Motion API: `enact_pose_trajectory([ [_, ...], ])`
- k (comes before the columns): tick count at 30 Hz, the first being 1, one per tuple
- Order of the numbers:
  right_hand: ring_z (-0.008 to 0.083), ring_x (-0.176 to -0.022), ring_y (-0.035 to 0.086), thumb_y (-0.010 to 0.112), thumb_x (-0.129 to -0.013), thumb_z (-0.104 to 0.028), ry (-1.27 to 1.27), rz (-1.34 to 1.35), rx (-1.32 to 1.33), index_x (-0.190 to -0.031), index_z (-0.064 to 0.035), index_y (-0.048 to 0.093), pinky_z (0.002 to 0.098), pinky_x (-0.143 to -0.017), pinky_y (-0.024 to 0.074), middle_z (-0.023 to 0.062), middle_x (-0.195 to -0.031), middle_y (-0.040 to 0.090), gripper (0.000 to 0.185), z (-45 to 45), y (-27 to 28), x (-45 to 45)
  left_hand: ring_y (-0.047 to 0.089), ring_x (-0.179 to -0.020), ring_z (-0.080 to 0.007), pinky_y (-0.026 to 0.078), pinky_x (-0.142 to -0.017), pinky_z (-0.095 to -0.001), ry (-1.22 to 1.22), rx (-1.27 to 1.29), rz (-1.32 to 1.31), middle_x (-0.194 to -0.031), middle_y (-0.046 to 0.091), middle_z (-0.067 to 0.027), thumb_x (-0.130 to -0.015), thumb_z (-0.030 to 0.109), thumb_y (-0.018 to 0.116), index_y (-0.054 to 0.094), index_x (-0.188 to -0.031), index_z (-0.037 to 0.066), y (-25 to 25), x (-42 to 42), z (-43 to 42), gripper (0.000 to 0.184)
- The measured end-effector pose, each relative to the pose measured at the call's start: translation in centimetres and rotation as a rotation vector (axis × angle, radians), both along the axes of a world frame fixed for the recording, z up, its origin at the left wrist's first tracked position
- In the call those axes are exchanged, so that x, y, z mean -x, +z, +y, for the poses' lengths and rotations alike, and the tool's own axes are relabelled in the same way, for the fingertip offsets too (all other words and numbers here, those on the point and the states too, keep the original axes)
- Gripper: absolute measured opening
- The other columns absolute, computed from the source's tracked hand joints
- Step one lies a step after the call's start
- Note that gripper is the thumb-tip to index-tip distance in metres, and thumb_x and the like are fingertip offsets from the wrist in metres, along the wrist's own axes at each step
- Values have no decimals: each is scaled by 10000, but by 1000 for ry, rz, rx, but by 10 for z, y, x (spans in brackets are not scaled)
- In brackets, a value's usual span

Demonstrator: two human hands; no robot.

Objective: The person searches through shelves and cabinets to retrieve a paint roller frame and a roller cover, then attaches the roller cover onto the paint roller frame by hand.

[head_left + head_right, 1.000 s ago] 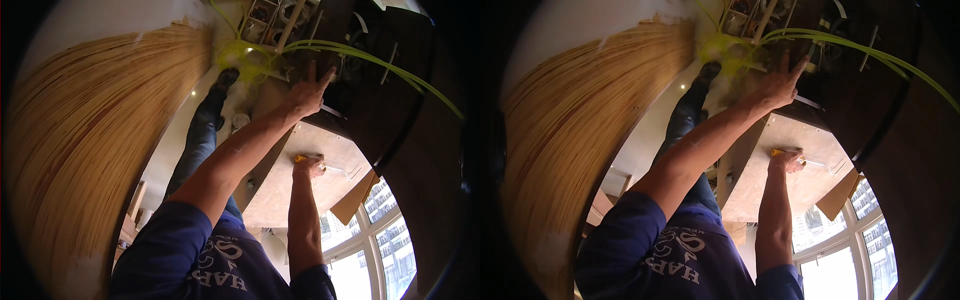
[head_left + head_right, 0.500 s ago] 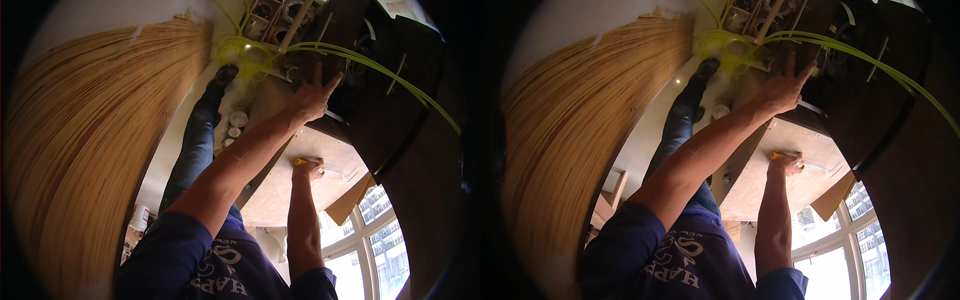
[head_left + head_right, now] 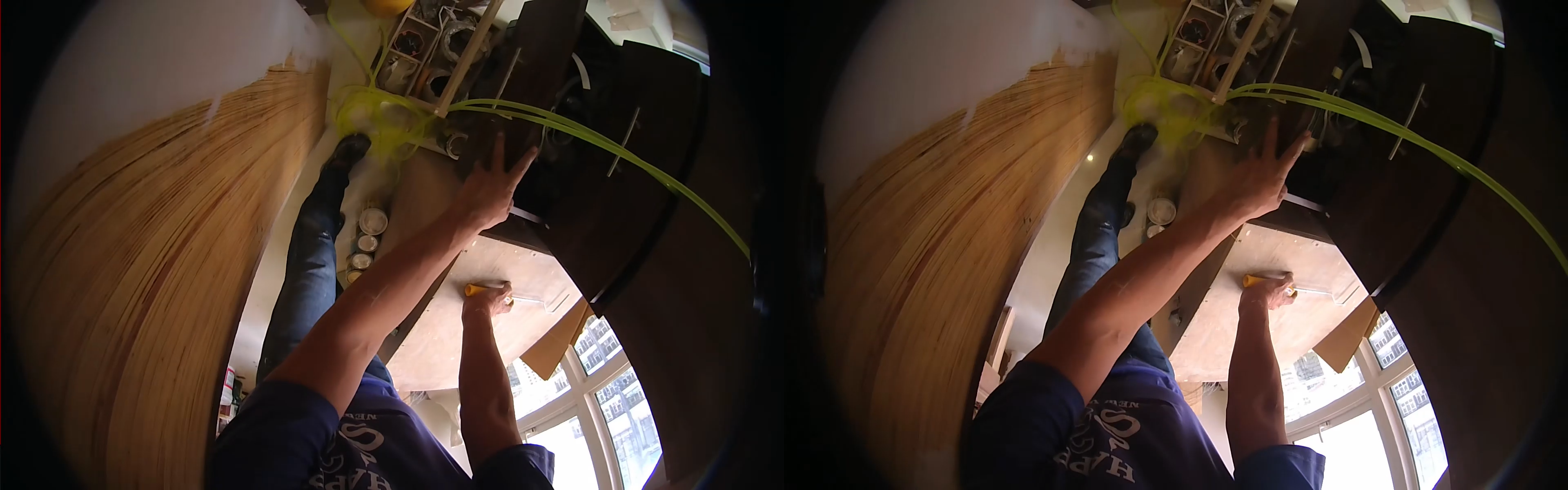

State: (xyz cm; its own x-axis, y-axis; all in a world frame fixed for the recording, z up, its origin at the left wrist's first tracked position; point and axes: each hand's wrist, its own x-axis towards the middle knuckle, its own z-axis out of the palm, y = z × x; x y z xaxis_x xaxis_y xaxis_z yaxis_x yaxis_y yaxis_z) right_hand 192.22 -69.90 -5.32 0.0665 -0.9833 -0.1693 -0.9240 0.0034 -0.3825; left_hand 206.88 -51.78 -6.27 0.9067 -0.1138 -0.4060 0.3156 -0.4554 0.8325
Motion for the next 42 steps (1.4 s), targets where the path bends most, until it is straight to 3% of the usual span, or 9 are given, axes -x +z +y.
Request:
enact_pose_trajectory([
  [3, 353, -1264, 478, 550, -913, -525, 32, 46, -133, -1397, -118, 502, 493, -973, 498, 118, -1458, 344, 635, 7, 13, -6, 569, -1081, -621, 615, -768, -507, 39, -18, -33, -1581, 57, -362, -841, 76, 652, 103, -1593, 336, -7, 0, -8, 967],
  [12, 392, -1178, 527, 665, -822, -532, -40, -2, 0, -1443, -124, 415, 526, -969, 457, 265, -1326, 461, 784, -9, -2, 2, 469, -1227, -624, 603, -842, -508, 38, 16, 50, -1618, 24, -291, -832, 72, 653, 28, -1592, 350, -5, 0, -15, 1022],
  [16, 376, -1225, 479, 650, -866, -511, -47, 35, 31, -1448, -132, 409, 496, -1013, 421, 237, -1340, 442, 735, -13, -5, 1, 387, -1320, -595, 556, -937, -533, 164, -59, -120, -1622, 36, -278, -823, 72, 672, -15, -1597, 289, -30, 7, -36, 1057],
  [21, 360, -1303, 419, 597, -904, -514, -88, 94, 32, -1466, -136, 383, 467, -1072, 368, 223, -1387, 420, 710, -23, -12, 5, 251, -1444, -497, 408, -1074, -543, 99, -138, -127, -1610, 117, -289, -892, 500, 659, -63, -1586, 81, -10, -4, -40, 1086],
  [27, 327, -1397, 323, 561, -906, -544, -74, 209, 77, -1482, -172, 364, 492, -1118, 299, 72, -1495, 382, 714, -34, -27, 9, 75, -1513, -427, 291, -1187, -464, 48, 203, 91, -1637, 31, -258, -967, 617, 462, -97, -1573, 52, 2, -27, -68, 1000],
  [31, 326, -1445, 263, 552, -905, -551, -76, 159, -35, -1498, -189, 351, 491, -1138, 272, 81, -1535, 344, 723, -28, -10, 1, 120, -1511, -397, 165, -1235, -420, -37, 321, -29, -1610, 150, -286, -1015, 473, 450, 171, -1569, 19, 2, -55, -81, 768],
  [34, 332, -1466, 229, 550, -906, -547, -70, 150, -21, -1499, -194, 354, 512, -1154, 237, 83, -1559, 318, 718, -34, -16, 6, 228, -1488, -384, 219, -1214, -409, 221, 449, -90, -1581, 246, -291, -1018, 423, 464, 226, -1549, -5, 45, -91, -97, 722],
  [38, 342, -1499, 160, 552, -905, -542, -87, 121, -42, -1505, -200, 351, 544, -1170, 187, 84, -1599, 263, 719, -26, -8, 0, 576, -1210, -363, 428, -1038, -422, 404, 417, -272, -1263, 601, -248, -1007, 253, 519, 555, -1292, -42, 66, -120, -112, 412],
  [42, 344, -1526, 88, 557, -908, -547, -74, 120, -65, -1518, -211, 327, 553, -1181, 156, 67, -1626, 223, 734, -27, -5, 1, 612, -906, -179, 493, -819, -317, 634, 1130, 156, -987, 622, -72, -934, 167, 632, 647, -1116, 58, 63, -144, -120, 213],
])
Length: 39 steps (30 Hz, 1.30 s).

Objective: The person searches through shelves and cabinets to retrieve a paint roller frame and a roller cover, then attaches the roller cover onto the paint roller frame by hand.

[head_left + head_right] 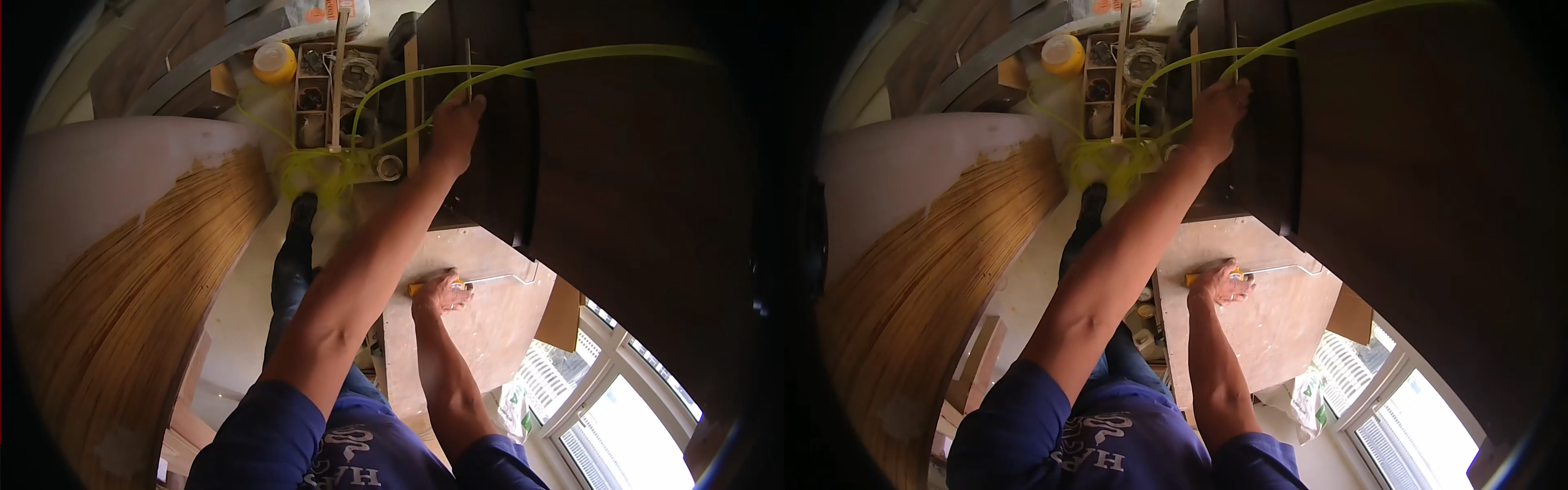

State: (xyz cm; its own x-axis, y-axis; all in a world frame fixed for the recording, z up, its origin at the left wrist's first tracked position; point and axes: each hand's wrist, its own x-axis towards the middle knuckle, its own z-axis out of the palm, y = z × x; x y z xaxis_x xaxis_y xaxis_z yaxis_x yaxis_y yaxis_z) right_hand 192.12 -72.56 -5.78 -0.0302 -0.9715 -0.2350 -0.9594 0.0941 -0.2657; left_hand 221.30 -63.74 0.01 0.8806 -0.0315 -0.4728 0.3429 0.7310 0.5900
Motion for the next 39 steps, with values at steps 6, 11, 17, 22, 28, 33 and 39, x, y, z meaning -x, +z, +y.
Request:
enact_pose_trajectory([
  [6, 340, -1529, 82, 574, -911, -553, -26, -8, 12, -1521, -218, 319, 556, -1184, 149, 39, -1631, 220, 741, -1, -3, 1, 566, -748, -100, 466, -627, -269, -40, 307, 181, -860, 576, -11, -946, 128, 569, 637, -1020, 72, -1, -7, 17, 115],
  [11, 337, -1529, 93, 582, -905, -556, -8, -10, 0, -1520, -229, 321, 554, -1187, 135, 28, -1636, 211, 744, -1, -1, 0, 497, -673, -110, 382, -521, -230, -12, 379, 178, -847, 506, -15, -927, 89, 533, 603, -1006, 74, -11, -8, 31, 106],
  [17, 357, -1521, 107, 588, -901, -558, 0, -19, 38, -1505, -230, 342, 571, -1180, 130, 11, -1628, 215, 730, -11, -20, 12, 429, -597, -94, 293, -426, -210, 28, 313, 171, -837, 455, -4, -909, 60, 489, 556, -1021, 80, -14, 1, 66, 132],
  [22, 357, -1461, 238, 568, -903, -499, 13, 46, 97, -1483, -220, 352, 517, -1151, 225, 107, -1533, 348, 680, -6, -17, 6, 422, -620, -95, 283, -428, -210, 75, 217, 183, -876, 488, 2, -887, 104, 538, 565, -1040, 122, -17, 10, 98, 157],
  [28, 356, -1508, 141, 588, -900, -488, 18, 29, 85, -1493, -211, 353, 566, -1160, 168, 49, -1595, 277, 696, -6, -13, 3, 377, -513, -94, 287, -398, -223, 103, 312, 179, -774, 469, 0, -860, 100, 566, 543, -998, 128, -29, 21, 141, 143],
  [33, 344, -1522, 83, 616, -892, -457, -1, -31, 92, -1500, -200, 367, 593, -1179, 88, 30, -1631, 227, 705, -7, -18, 5, 318, -429, -97, 269, -381, -232, 95, 217, 198, -606, 362, 27, -866, 124, 556, 511, -941, 128, -17, 25, 158, 88],
  [39, 330, -1527, 71, 604, -903, -489, 14, 1, 68, -1511, -193, 359, 583, -1185, 73, 41, -1644, 202, 718, -10, -20, 8, 324, -432, -87, 255, -374, -230, 37, 244, 193, -599, 374, 29, -881, 140, 543, 488, -896, 121, -12, 31, 168, 60],
])
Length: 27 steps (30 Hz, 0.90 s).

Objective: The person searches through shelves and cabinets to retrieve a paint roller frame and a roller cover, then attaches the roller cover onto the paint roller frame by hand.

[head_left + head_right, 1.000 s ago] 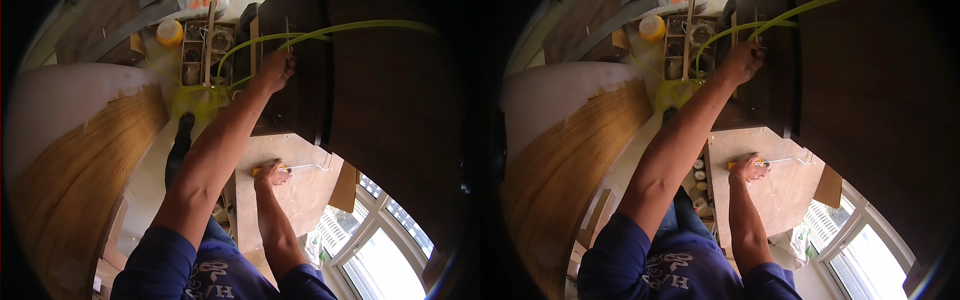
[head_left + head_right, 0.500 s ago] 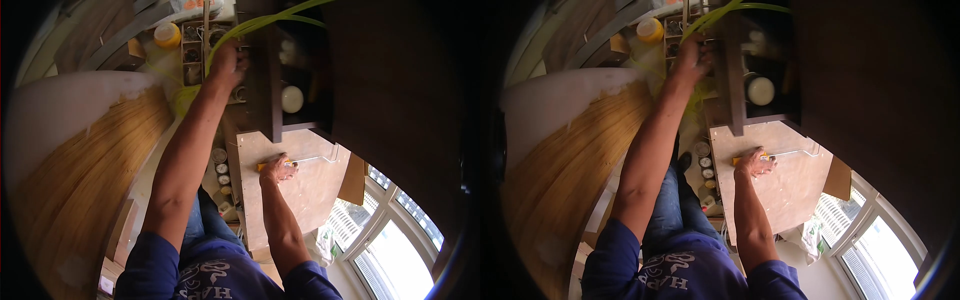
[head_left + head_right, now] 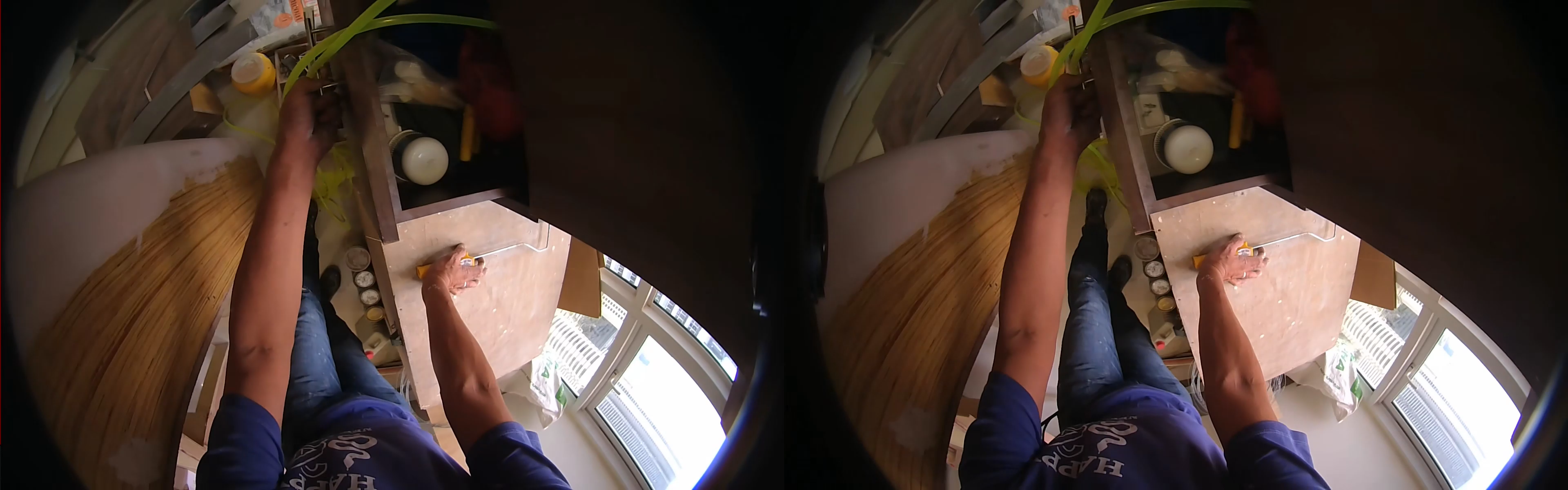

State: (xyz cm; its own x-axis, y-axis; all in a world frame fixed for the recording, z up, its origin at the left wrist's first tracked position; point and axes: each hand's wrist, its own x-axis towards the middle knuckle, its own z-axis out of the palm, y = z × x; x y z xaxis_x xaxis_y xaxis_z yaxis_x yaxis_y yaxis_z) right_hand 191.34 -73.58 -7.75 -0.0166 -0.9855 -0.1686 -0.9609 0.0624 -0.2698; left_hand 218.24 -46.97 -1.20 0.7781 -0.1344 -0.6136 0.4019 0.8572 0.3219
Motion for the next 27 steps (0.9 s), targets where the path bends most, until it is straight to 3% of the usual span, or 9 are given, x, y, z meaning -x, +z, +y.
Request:
enact_pose_trajectory([
  [5, 335, -1531, 52, 586, -909, -503, 1, -2, 6, -1515, -195, 355, 592, -1183, 69, 49, -1656, 178, 718, -2, -6, 3, 395, -496, -105, 329, -431, -227, 5, -6, -24, -676, 463, -5, -901, 115, 548, 504, -918, 114, 2, 2, 1, 47],
  [8, 344, -1531, 46, 579, -909, -511, 17, 2, 4, -1520, -198, 349, 599, -1181, 68, 52, -1658, 173, 723, 0, -3, 2, 510, -643, -143, 421, -558, -250, 85, -83, 52, -812, 542, -42, -925, 107, 547, 548, -1001, 97, 16, 9, -9, 76],
  [11, 350, -1530, 50, 575, -909, -514, 13, 10, 2, -1525, -202, 341, 603, -1180, 72, 54, -1658, 172, 729, -1, -3, 2, 561, -802, -159, 466, -708, -283, 83, -27, -42, -935, 574, -42, -948, 118, 543, 580, -1108, 80, -22, 25, -6, 169],
  [15, 351, -1529, 63, 574, -907, -509, 5, 31, -9, -1529, -207, 334, 603, -1177, 81, 55, -1657, 177, 732, 1, 0, 0, 566, -891, -129, 470, -826, -279, 189, -841, -50, -962, 583, -42, -942, 34, 534, 573, -1163, 31, 60, 76, -35, 225],
  [17, 354, -1528, 68, 576, -906, -509, 10, 35, 11, -1527, -203, 339, 604, -1176, 88, 55, -1656, 183, 732, -2, -7, 3, 584, -998, -137, 473, -890, -294, 391, -1059, -306, -1107, 598, -80, -944, 40, 548, 575, -1153, 14, 73, 98, -56, 212],
  [19, 357, -1527, 71, 575, -907, -511, 17, 38, 18, -1527, -199, 341, 602, -1175, 95, 57, -1654, 188, 733, -2, -10, 3, 589, -981, -129, 495, -863, -294, 359, -1110, -669, -1112, 581, -79, -928, -19, 567, 567, -1134, 3, 91, 96, -68, 207],
  [22, 361, -1526, 73, 577, -908, -511, 26, 39, 27, -1525, -191, 344, 595, -1176, 101, 61, -1654, 191, 733, -2, -8, 6, 633, -854, -257, 541, -770, -399, -41, -1563, -1060, -964, 618, -116, -790, -96, 604, 631, -1000, 26, 129, 43, -87, 244],
  [24, 364, -1526, 74, 584, -908, -504, 32, 29, 42, -1518, -185, 353, 592, -1177, 100, 62, -1653, 192, 727, -2, -9, 6, 659, -924, -296, 544, -785, -443, -212, -1736, -1229, -991, 648, -124, -800, -30, 635, 660, -1020, 39, 114, 7, -100, 233],
  [27, 368, -1524, 76, 597, -906, -490, 24, 24, 54, -1506, -176, 370, 591, -1179, 93, 61, -1649, 199, 714, -3, -12, 6, 672, -1001, -324, 555, -861, -440, -860, -2191, -1082, -1061, 674, -132, -785, 30, 648, 690, -1048, 43, 95, -52, -119, 267],
])
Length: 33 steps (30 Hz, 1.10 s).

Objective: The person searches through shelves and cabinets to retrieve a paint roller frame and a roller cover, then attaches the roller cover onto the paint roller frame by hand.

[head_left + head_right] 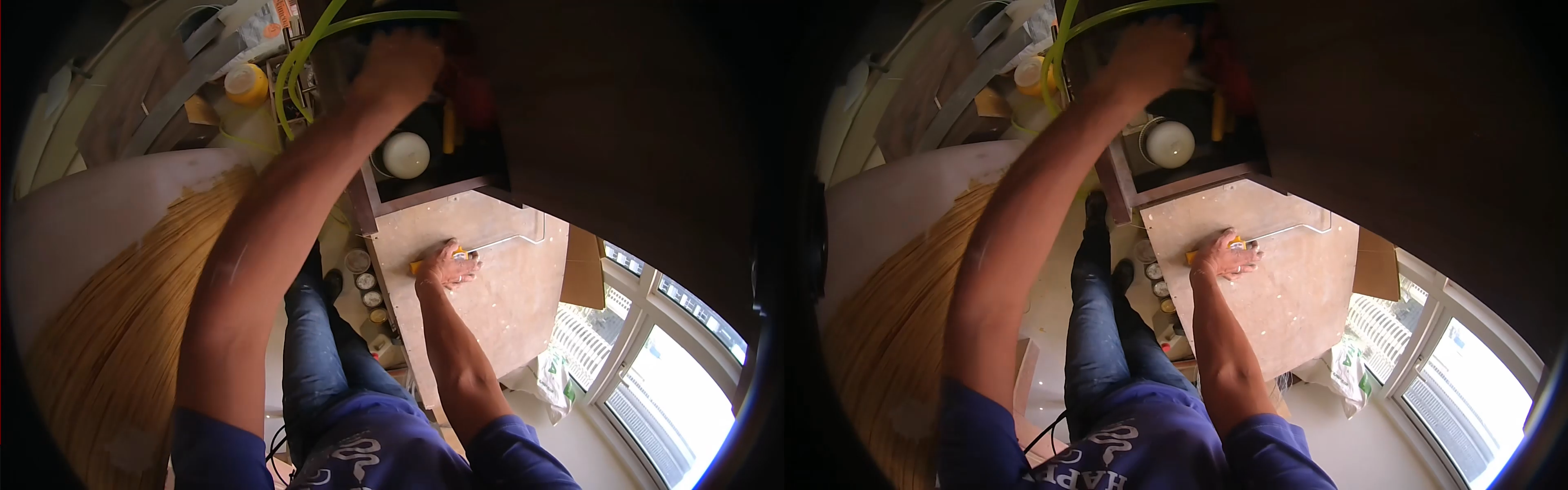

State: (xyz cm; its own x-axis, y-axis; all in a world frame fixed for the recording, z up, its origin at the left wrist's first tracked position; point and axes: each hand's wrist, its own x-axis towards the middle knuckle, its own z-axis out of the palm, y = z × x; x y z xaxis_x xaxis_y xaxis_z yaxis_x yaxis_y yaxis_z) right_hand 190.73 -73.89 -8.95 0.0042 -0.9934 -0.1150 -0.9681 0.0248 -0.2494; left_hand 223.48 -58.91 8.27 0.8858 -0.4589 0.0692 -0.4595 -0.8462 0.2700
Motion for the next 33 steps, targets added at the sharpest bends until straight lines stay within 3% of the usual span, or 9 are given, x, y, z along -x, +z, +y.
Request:
enact_pose_trajectory([
  [4, 372, -1524, 75, 612, -900, -475, -8, -18, 8, -1493, -164, 389, 595, -1180, 84, 61, -1647, 203, 707, 1, 3, -2, 672, -1061, -304, 556, -873, -413, -55, -165, 212, -1085, 705, -146, -833, 79, 617, 715, -1032, 53, -37, -28, 8, 223],
  [7, 371, -1524, 69, 612, -896, -472, -7, 5, -13, -1496, -158, 387, 595, -1181, 81, 62, -1645, 206, 713, 2, 7, -5, 682, -1081, -312, 519, -940, -470, -144, -230, 332, -1104, 725, -153, -894, 291, 641, 737, -1099, 83, -50, -59, 15, 307],
  [10, 372, -1525, 61, 600, -896, -482, -2, -10, -3, -1503, -156, 380, 593, -1181, 77, 61, -1642, 210, 723, 3, 7, -4, 642, -1162, -340, 520, -966, -450, 85, -197, 528, -1217, 671, -208, -922, 202, 530, 713, -1156, 46, 11, -54, 19, 335],
  [14, 361, -1526, 72, 593, -895, -533, 12, 22, 10, -1514, -192, 350, 602, -1176, 96, 48, -1652, 192, 748, -1, -3, 0, 635, -1162, -334, 503, -977, -453, -36, -316, 608, -1244, 666, -184, -959, 237, 453, 690, -1186, 27, 27, -55, 17, 390],
  [17, 354, -1529, 72, 587, -894, -569, 20, 43, -4, -1522, -211, 331, 606, -1174, 105, 43, -1662, 172, 766, -2, -3, 2, 597, -1216, -313, 467, -1019, -442, -246, -203, 569, -1308, 639, -145, -968, 257, 455, 675, -1227, 56, 12, -65, 18, 395],
  [21, 359, -1531, 55, 567, -895, -590, 9, 21, -13, -1527, -211, 324, 606, -1175, 97, 49, -1667, 156, 776, -4, -5, 4, 545, -1280, -280, 452, -1026, -415, -246, -79, 678, -1403, 579, -94, -975, 296, 479, 638, -1304, 148, 9, -65, 28, 394],
  [27, 371, -1530, 55, 548, -902, -589, 23, 21, 5, -1528, -210, 321, 607, -1177, 93, 60, -1667, 161, 766, -3, -8, 5, 531, -1291, -266, 453, -1008, -422, -79, -92, 863, -1448, 543, -57, -972, 335, 513, 615, -1345, 198, 28, -56, 27, 411],
  [30, 373, -1529, 62, 552, -901, -576, 26, 33, 1, -1527, -194, 325, 603, -1177, 95, 62, -1662, 174, 768, -2, -6, 4, 523, -1283, -262, 467, -974, -411, -40, 131, 968, -1431, 547, -68, -944, 377, 551, 606, -1353, 159, 30, -54, 33, 467],
  [33, 387, -1524, 64, 567, -902, -504, 16, 6, -11, -1515, -144, 351, 594, -1178, 87, 80, -1654, 180, 743, 0, 2, -1, 510, -1263, -253, 475, -941, -404, 77, 552, 958, -1422, 528, -97, -888, 400, 614, 611, -1326, 118, 46, -36, 26, 521],
])
